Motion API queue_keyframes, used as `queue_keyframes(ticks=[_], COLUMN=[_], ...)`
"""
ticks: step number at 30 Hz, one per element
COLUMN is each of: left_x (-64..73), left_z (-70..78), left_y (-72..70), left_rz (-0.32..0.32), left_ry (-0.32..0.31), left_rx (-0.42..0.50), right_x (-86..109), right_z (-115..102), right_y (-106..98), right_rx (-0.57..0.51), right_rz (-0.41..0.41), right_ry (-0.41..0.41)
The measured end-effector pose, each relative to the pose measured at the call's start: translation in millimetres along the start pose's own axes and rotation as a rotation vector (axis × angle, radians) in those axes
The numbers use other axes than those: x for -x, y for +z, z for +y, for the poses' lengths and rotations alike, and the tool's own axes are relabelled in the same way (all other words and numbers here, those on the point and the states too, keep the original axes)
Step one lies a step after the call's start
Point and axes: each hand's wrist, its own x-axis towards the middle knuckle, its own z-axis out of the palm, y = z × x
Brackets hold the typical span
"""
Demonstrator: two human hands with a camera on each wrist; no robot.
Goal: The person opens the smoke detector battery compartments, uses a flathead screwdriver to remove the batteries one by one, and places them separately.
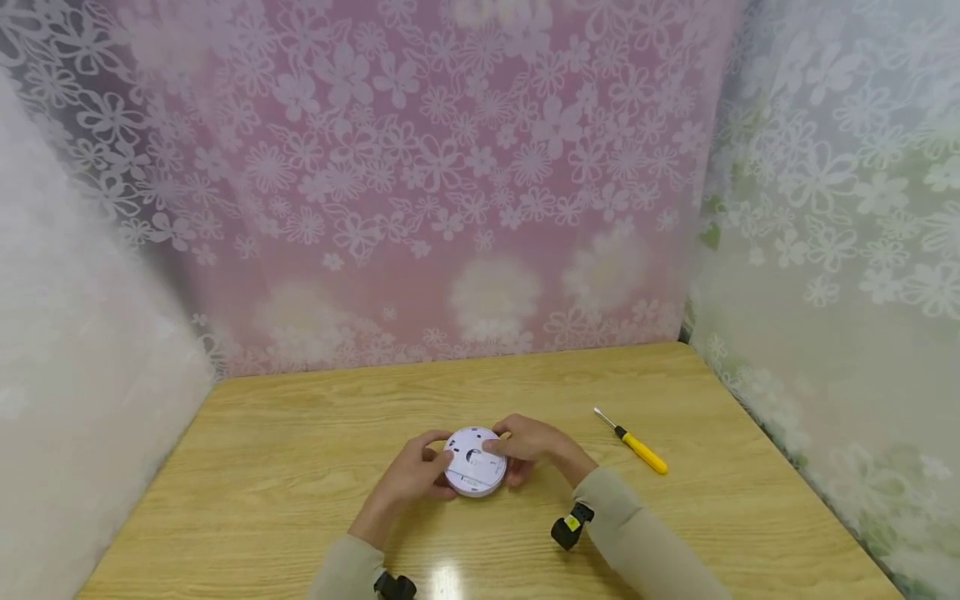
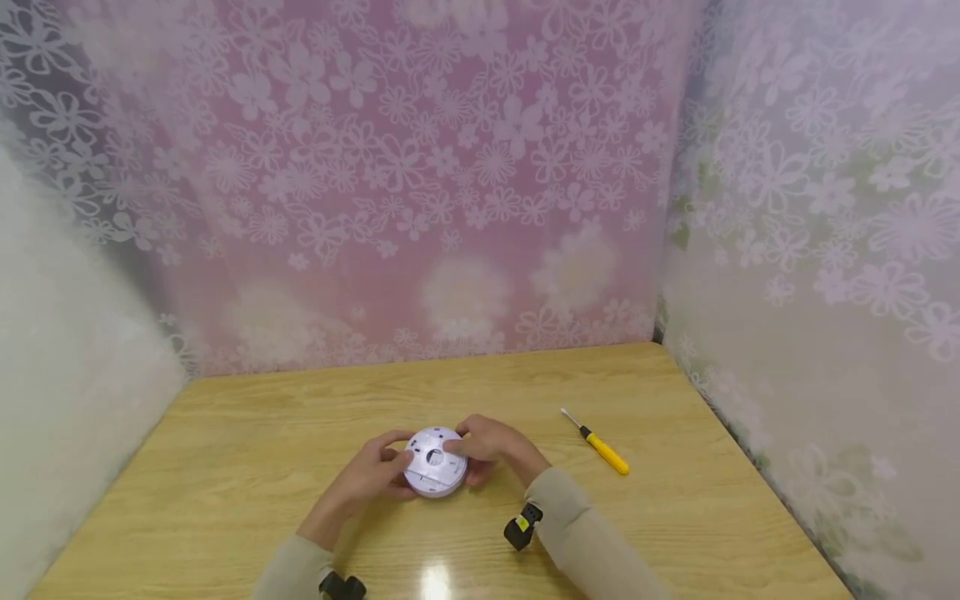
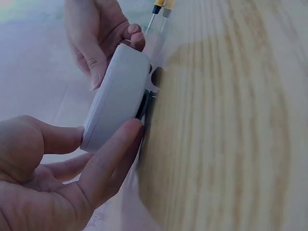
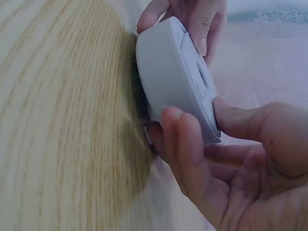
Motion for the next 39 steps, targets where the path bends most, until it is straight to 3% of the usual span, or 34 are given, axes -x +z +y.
queue_keyframes(ticks=[4,8,13,16,21,26,31,39], left_x=[-1.1,-2.8,-2.4,-2.4,-1.8,-2.2,-4.3,-3.2], left_z=[3.6,8.4,12.5,12.5,11.3,12.3,11.9,7.5], left_y=[-3.9,-6.4,-6.5,-6.1,-8.2,-10.4,-6.7,-0.6], left_rz=[0.049,0.086,0.149,0.160,0.147,0.158,0.175,0.168], left_ry=[0.063,0.138,0.230,0.253,0.199,0.137,0.148,0.186], left_rx=[-0.056,-0.054,-0.101,-0.093,-0.099,-0.100,-0.098,-0.134], right_x=[1.6,2.9,3.3,2.5,1.0,-1.7,-7.9,-7.3], right_z=[-2,-8,-17,-18,-16,-12,-6,-5], right_y=[-4,-7,-4,-1,0,-1,4,15], right_rx=[-0.011,-0.037,0.020,0.062,0.126,0.173,0.306,0.431], right_rz=[0.018,0.041,0.114,0.175,0.228,0.208,0.203,0.222], right_ry=[-0.031,-0.051,-0.099,-0.101,-0.131,-0.224,-0.271,-0.251])
